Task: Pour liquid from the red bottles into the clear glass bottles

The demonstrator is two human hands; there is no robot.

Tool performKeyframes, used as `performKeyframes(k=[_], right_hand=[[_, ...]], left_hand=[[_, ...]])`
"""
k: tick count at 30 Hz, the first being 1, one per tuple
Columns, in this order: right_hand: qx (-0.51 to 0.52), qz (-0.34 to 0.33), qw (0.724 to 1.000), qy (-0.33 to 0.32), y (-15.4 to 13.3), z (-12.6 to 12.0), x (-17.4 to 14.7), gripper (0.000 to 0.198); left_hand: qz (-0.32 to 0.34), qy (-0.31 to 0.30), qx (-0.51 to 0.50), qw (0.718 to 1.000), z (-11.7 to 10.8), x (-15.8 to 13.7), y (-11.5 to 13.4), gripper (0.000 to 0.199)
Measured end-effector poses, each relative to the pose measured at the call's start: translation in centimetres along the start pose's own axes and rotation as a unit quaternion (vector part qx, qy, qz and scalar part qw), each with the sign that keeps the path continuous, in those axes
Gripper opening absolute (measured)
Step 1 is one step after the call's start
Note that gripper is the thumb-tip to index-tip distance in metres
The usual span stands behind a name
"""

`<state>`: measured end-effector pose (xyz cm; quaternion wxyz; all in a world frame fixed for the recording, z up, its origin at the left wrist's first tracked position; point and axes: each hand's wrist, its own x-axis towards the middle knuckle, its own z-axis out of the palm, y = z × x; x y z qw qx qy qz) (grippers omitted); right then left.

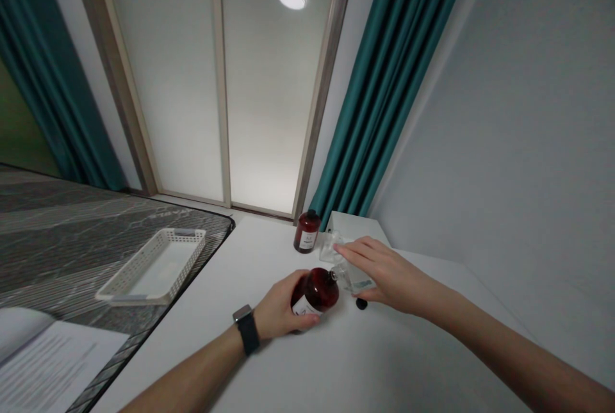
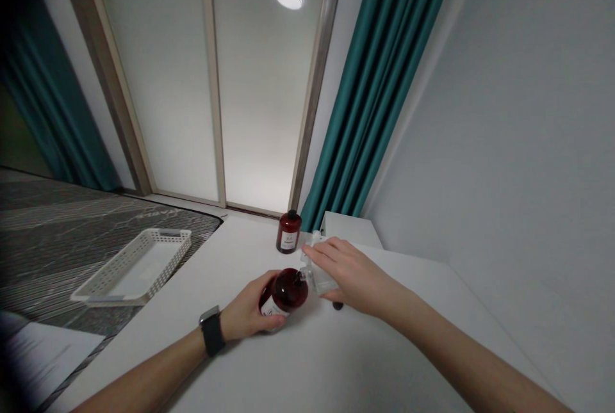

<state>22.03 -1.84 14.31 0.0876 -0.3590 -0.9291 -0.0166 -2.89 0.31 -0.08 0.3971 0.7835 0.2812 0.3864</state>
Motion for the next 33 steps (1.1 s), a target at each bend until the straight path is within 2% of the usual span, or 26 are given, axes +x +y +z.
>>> performKeyframes(k=[17, 33], right_hand=[[-0.013, -0.011, 1.000, 0.017, 0.06, 0.22, -0.03, 0.089], [-0.039, -0.011, 0.999, 0.007, -0.16, 0.15, 0.00, 0.093]], left_hand=[[-0.001, -0.003, 0.000, 1.000, 0.05, 0.04, 0.20, 0.070], [0.013, -0.002, 0.007, 1.000, 0.02, 0.05, 0.04, 0.071]])
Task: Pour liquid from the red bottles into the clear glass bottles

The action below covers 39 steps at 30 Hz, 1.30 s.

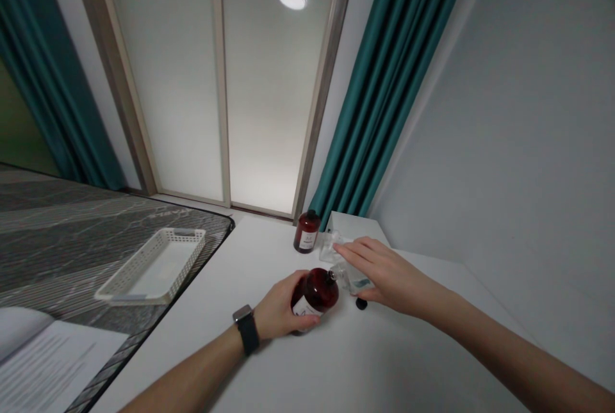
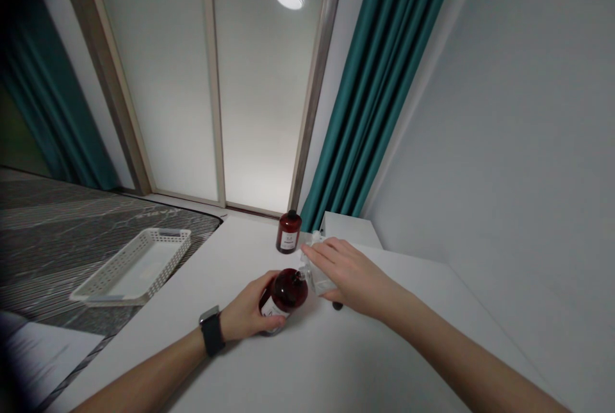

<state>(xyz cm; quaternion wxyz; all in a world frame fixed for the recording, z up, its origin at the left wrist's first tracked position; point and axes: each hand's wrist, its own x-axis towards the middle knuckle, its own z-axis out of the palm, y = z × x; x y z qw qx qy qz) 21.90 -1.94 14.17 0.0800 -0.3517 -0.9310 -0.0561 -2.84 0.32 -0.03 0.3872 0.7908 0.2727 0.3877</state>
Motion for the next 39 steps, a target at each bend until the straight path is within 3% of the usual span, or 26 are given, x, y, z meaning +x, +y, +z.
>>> performKeyframes(k=[39], right_hand=[[-0.061, -0.035, 0.997, 0.027, -0.49, -0.87, 0.57, 0.086]], left_hand=[[-0.015, 0.021, -0.063, 0.998, 0.25, 0.08, 0.75, 0.069]])
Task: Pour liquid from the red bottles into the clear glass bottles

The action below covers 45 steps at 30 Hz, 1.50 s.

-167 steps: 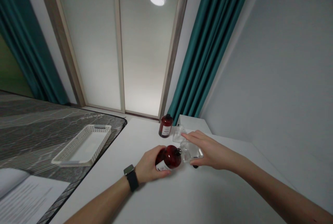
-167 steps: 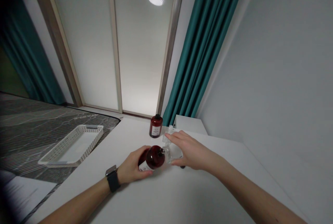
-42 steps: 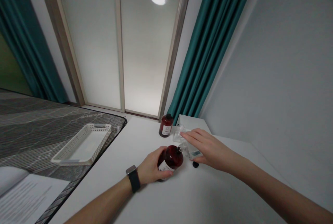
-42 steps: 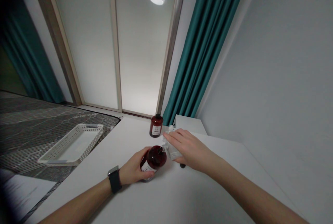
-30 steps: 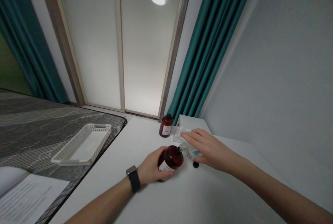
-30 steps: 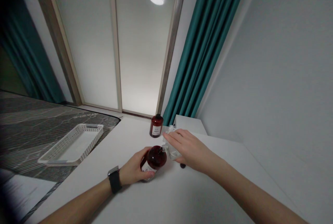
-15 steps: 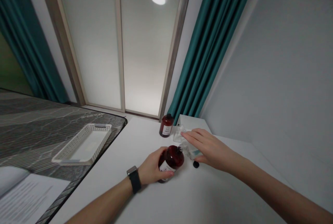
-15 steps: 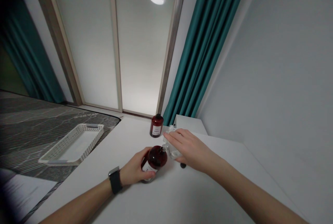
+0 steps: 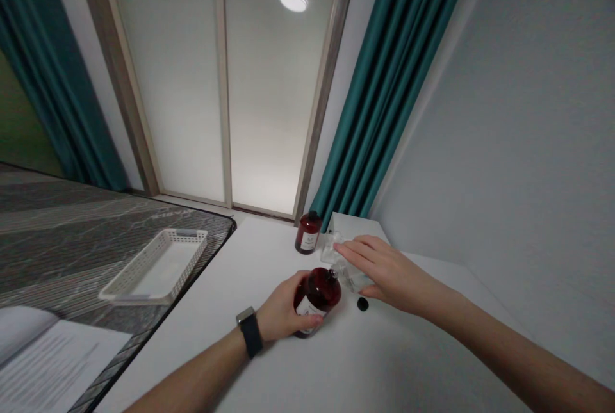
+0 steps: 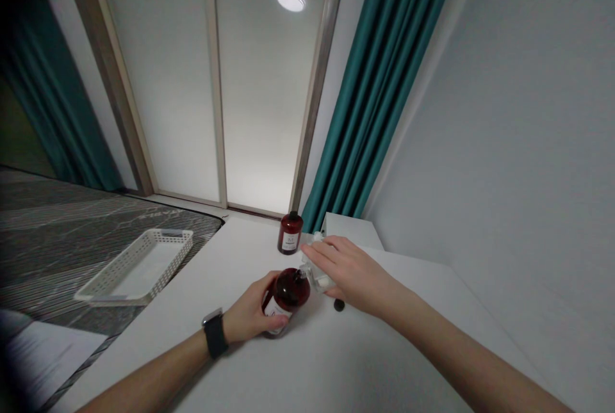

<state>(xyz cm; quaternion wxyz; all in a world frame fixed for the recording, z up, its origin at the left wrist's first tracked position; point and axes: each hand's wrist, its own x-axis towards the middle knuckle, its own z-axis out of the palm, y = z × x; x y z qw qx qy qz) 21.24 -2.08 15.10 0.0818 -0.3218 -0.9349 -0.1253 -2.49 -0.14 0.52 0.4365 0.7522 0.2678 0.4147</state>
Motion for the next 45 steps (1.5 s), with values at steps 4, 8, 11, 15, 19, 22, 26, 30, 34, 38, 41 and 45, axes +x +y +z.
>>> performKeyframes(k=[4, 8, 11, 15, 19, 22, 26, 30, 34, 38, 41, 45], right_hand=[[0.001, -0.002, 1.000, -0.001, 0.09, 0.04, 0.02, 0.085], [0.006, 0.002, 1.000, -0.003, 0.16, 0.02, 0.06, 0.085], [-0.001, 0.002, 1.000, -0.005, 0.16, -0.03, 0.14, 0.088], [-0.004, -0.005, 1.000, 0.006, 0.20, 0.00, 0.18, 0.088], [-0.004, -0.006, 1.000, 0.008, 0.20, -0.01, 0.12, 0.087], [-0.001, -0.002, 1.000, 0.009, 0.10, -0.12, 0.12, 0.085], [-0.010, -0.007, 1.000, 0.013, -0.06, -0.24, 0.26, 0.084], [-0.029, -0.013, 0.999, 0.000, -0.15, -0.27, 0.44, 0.087], [-0.031, -0.015, 0.999, 0.004, -0.13, -0.23, 0.44, 0.086], [-0.032, -0.021, 0.999, 0.015, -0.13, -0.29, 0.47, 0.085], [-0.029, -0.023, 0.999, 0.017, -0.16, -0.40, 0.54, 0.082], [-0.034, -0.023, 0.999, 0.010, -0.13, -0.44, 0.57, 0.084]], left_hand=[[0.004, -0.004, -0.010, 1.000, 0.05, 0.05, 0.00, 0.069], [0.000, 0.002, 0.004, 1.000, 0.03, -0.04, -0.15, 0.070], [-0.001, 0.004, 0.011, 1.000, 0.02, -0.09, -0.20, 0.070], [0.000, 0.004, 0.008, 1.000, 0.01, -0.07, -0.05, 0.070], [0.001, -0.001, 0.002, 1.000, -0.03, 0.02, 0.14, 0.070], [-0.003, -0.003, 0.003, 1.000, -0.05, 0.06, 0.14, 0.070], [0.002, 0.001, 0.005, 1.000, -0.04, 0.03, 0.05, 0.071], [0.005, 0.002, -0.005, 1.000, 0.02, 0.00, -0.01, 0.070], [0.001, 0.002, 0.000, 1.000, 0.03, -0.03, -0.03, 0.070], [-0.003, 0.006, 0.015, 1.000, 0.00, -0.07, -0.02, 0.072], [-0.003, 0.003, 0.013, 1.000, -0.03, -0.08, 0.03, 0.072], [-0.001, 0.002, -0.001, 1.000, -0.01, -0.04, 0.10, 0.071]])
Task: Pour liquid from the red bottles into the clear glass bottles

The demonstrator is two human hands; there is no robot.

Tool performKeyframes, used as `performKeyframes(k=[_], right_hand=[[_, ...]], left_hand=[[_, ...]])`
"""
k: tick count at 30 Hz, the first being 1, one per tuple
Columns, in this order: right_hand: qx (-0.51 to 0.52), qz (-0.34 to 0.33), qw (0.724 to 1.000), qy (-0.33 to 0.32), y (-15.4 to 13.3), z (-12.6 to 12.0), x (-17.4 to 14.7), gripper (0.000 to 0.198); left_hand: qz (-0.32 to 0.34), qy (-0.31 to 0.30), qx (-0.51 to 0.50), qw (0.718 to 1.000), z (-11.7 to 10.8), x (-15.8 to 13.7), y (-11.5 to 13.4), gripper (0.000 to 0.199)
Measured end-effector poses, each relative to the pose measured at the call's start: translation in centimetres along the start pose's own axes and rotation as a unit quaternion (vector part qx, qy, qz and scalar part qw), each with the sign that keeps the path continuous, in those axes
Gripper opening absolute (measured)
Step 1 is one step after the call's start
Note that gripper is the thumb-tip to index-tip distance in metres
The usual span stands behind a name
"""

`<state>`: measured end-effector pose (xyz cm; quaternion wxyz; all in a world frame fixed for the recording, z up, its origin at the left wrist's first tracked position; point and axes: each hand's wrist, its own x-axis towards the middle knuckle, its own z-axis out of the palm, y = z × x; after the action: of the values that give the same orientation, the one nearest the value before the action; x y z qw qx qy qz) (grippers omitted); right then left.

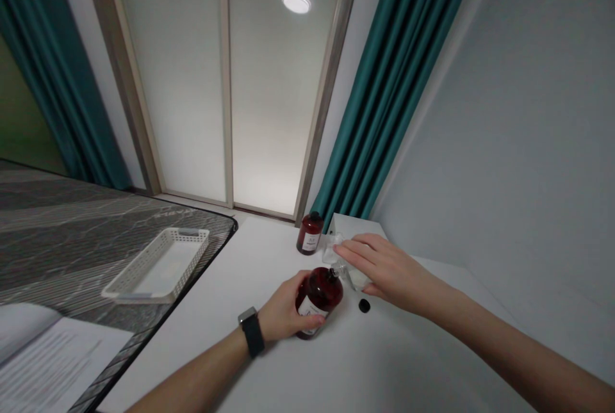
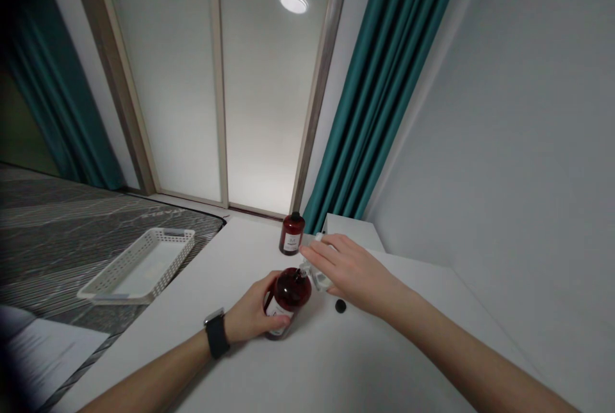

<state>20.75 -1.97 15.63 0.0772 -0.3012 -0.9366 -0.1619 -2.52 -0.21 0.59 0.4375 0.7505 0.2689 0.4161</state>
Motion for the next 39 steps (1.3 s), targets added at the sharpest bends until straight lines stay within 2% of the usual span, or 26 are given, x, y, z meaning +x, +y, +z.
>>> performKeyframes(k=[14, 39], right_hand=[[-0.003, -0.003, 1.000, 0.004, -0.09, -0.15, 0.08, 0.089], [-0.032, -0.025, 0.999, 0.007, -0.14, -0.50, 0.18, 0.084]], left_hand=[[0.010, 0.002, -0.017, 1.000, -0.05, 0.11, 0.16, 0.071], [0.010, 0.005, -0.019, 1.000, 0.07, 0.15, 0.70, 0.069]])
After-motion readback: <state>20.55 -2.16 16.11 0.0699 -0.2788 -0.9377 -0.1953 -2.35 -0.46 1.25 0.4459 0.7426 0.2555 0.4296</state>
